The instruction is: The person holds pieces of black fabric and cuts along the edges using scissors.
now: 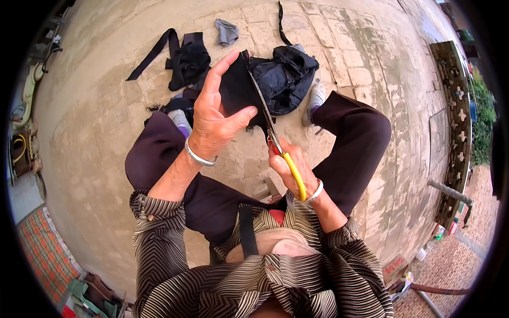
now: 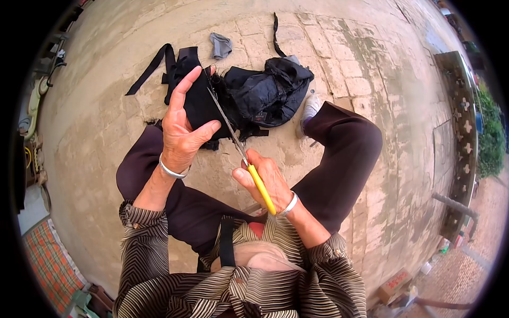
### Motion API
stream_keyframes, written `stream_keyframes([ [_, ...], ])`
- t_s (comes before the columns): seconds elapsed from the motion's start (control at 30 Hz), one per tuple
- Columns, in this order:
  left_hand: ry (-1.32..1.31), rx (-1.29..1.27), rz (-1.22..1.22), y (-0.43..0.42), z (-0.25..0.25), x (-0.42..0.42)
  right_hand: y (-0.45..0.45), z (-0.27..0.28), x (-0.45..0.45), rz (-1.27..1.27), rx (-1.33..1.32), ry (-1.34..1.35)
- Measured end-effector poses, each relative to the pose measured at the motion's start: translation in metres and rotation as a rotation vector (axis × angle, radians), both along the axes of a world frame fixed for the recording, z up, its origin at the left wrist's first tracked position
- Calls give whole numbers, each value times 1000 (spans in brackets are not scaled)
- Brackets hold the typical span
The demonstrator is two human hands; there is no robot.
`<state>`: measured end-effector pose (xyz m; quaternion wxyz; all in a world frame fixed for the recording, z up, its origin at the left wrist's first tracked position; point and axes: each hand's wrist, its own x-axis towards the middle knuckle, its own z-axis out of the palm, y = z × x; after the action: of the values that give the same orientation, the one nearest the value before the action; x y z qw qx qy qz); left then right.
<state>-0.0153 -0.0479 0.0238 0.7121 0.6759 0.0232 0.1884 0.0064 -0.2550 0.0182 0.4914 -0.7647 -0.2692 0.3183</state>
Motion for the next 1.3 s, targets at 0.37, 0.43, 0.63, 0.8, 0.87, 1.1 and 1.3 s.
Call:
stream_keyframes([
  [0.37,-63,21,13,0,-4,3,-1,-3,-3,-53,-59,32],
  [0.43,-37,1,20,1,6,2,-2,-5,-2,-36,-7,-18],
  [0.63,-26,-6,34,1,5,2,-5,-10,-3,58,61,77],
  [0.8,-90,18,36,-1,-3,4,-4,-5,0,58,51,99],
  [0.87,-99,66,35,0,-2,3,-3,-4,0,56,41,72],
  [1.1,-80,72,64,0,-4,2,0,-4,1,18,9,-9],
  [1.3,-58,-25,54,-2,-1,1,1,-5,-2,-22,-24,-36],
])
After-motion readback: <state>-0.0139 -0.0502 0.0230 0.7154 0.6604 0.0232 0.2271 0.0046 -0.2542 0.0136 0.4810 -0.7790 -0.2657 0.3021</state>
